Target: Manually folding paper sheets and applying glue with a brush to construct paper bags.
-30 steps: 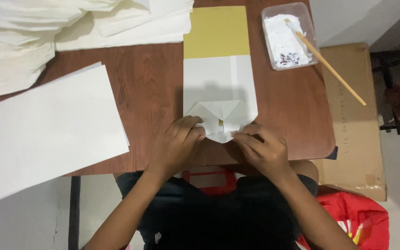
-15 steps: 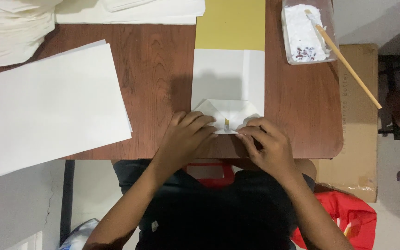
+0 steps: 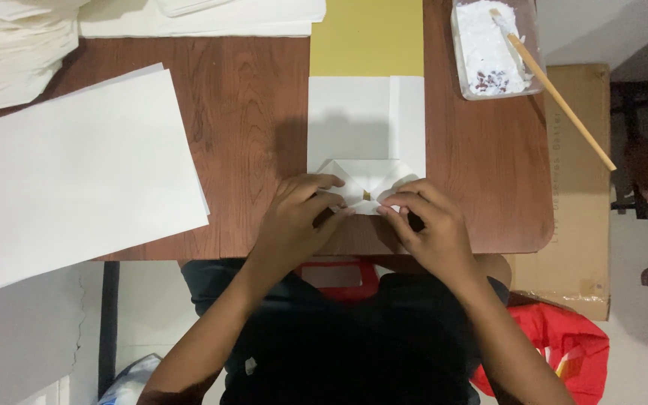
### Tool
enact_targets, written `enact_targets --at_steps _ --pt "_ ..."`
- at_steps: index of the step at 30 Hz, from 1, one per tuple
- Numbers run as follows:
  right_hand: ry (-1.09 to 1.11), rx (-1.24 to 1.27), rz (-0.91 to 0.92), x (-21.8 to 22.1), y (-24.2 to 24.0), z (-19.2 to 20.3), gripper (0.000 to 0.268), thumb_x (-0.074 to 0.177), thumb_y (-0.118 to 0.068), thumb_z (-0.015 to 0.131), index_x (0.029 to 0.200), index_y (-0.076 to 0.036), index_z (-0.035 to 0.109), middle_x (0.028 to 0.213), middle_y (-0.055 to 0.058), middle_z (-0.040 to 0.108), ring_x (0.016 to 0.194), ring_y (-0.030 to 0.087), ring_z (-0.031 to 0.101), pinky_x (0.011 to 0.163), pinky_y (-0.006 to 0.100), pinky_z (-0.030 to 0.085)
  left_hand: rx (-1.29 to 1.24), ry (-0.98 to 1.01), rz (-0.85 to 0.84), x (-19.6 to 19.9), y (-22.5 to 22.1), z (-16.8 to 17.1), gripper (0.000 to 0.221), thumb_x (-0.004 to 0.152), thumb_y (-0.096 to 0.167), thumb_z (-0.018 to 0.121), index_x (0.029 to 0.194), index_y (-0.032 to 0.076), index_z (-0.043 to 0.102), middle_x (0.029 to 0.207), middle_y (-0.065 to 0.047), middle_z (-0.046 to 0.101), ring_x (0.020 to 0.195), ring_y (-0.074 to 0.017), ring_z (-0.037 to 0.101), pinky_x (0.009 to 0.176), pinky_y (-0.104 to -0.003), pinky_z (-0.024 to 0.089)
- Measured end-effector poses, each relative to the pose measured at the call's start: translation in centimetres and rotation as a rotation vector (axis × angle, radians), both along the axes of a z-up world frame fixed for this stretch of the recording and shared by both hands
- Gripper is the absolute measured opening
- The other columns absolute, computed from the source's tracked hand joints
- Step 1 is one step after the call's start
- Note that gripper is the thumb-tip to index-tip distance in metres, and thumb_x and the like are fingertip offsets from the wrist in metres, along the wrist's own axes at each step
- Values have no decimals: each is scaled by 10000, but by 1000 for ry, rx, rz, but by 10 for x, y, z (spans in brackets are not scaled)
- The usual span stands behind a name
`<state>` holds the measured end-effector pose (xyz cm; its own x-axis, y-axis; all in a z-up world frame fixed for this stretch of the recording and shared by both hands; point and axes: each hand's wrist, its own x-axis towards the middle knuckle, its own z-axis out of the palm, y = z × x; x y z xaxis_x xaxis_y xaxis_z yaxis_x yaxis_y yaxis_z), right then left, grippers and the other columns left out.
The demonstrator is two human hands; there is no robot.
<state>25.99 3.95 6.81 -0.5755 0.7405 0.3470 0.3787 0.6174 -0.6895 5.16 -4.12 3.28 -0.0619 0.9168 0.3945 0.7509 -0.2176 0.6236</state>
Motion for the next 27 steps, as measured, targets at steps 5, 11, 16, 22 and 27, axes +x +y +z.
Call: enact_targets --at_steps 5,11,16,22,27 --pt "33 -101 18 0 4 -6 68 894 -1 757 947 -43 766 856 114 698 697 227 651 627 390 548 -34 -73 -12 2 5 8 111 866 195 819 926 141 744 1134 -38 737 1058 -302 690 924 -501 509" --pt "-57 -135 -79 -7 3 1 14 926 -62 756 924 -50 762 856 131 649 663 258 612 594 396 504 -42 66 40 6 12 6 108 890 259 793 894 158 756 1137 10 735 994 -255 707 866 -449 533" --pt "-83 -189 -127 -12 3 10 40 928 -63 749 922 -24 750 825 134 596 666 245 578 577 387 475 -40 135 62 12 18 3 69 884 180 784 892 123 747 1175 -15 707 906 -287 730 825 -469 568" --pt "-192 -142 -167 -15 8 6 103 942 -115 749 900 -21 743 846 134 601 643 275 603 523 368 464 -4 162 92 16 25 -3 74 908 141 764 859 87 757 1192 -62 688 850 -303 743 787 -481 600" --pt "-229 -121 -187 -15 12 3 108 957 -116 733 907 -21 736 857 127 600 660 288 623 510 366 472 25 251 70 18 29 -8 89 925 160 744 876 86 744 1208 -66 657 757 -283 732 735 -452 605"
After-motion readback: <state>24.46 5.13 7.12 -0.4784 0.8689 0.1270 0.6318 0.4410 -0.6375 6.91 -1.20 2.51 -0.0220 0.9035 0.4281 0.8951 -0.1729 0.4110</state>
